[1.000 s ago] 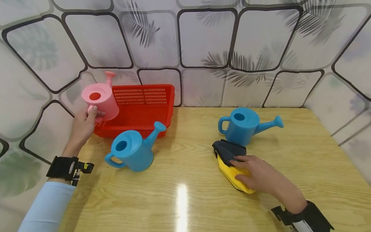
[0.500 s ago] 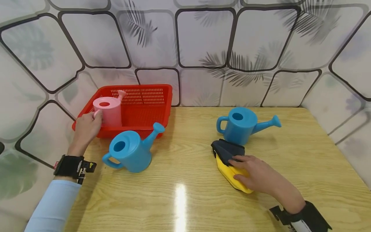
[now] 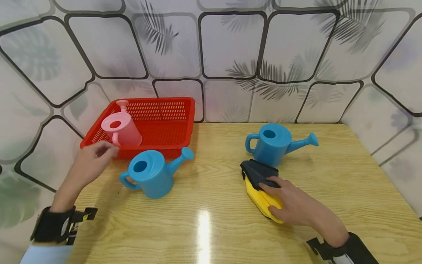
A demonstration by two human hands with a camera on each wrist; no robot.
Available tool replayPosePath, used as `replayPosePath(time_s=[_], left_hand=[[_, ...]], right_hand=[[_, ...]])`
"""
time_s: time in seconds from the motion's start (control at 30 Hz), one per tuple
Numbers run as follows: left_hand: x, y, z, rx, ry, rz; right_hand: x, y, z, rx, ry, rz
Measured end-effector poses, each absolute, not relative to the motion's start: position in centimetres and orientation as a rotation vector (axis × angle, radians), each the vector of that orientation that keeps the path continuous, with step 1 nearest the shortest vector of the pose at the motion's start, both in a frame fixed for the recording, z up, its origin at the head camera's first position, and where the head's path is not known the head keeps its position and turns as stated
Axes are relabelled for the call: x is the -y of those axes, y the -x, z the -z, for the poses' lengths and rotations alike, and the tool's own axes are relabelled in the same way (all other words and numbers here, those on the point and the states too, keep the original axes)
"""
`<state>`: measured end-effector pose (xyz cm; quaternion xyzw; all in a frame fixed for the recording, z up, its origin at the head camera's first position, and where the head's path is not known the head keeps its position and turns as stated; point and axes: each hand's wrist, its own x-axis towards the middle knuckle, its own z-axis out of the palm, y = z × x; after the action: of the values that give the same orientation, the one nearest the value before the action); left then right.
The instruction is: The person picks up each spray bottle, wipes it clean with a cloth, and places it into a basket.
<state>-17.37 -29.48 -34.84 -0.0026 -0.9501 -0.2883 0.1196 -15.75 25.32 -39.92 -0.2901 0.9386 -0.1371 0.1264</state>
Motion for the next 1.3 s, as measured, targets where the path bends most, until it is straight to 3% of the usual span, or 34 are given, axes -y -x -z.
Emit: replayPosePath(time_s=[0.17, 0.37, 0.6, 0.73, 0.87, 1.0, 1.3], left_hand=[[28.5, 13.6, 36.3, 3.073, 0.358, 1.210], [26.6, 12.4, 38.7, 2.927, 0.476, 1.516], [21.4, 11.7, 37.8, 2.589, 0.235, 2.053], [17.5, 12.1, 37.1, 2.228, 0.014, 2.577], [14.2, 13.2, 37.3, 2.037, -0.127, 2.739], [11.8, 14.1, 38.0, 2.098, -0.112, 2.691], [9.3, 14.4, 38.6, 2.193, 0.007, 2.671]], right_hand=[[-25.9, 16.0, 39.8, -2.863, 0.933, 0.461], [-26.0, 16.5, 39.6, -3.212, 1.123, 0.765], [-24.8, 17.0, 37.4, -3.340, 0.891, 1.510], [-22.9, 17.4, 36.5, -3.212, 0.993, 1.772], [-19.8, 17.5, 36.2, -3.165, 1.452, 1.599], [-16.6, 16.9, 35.8, -3.111, 1.864, 1.241], [-13.6, 15.9, 35.1, -3.190, 1.932, 0.864]])
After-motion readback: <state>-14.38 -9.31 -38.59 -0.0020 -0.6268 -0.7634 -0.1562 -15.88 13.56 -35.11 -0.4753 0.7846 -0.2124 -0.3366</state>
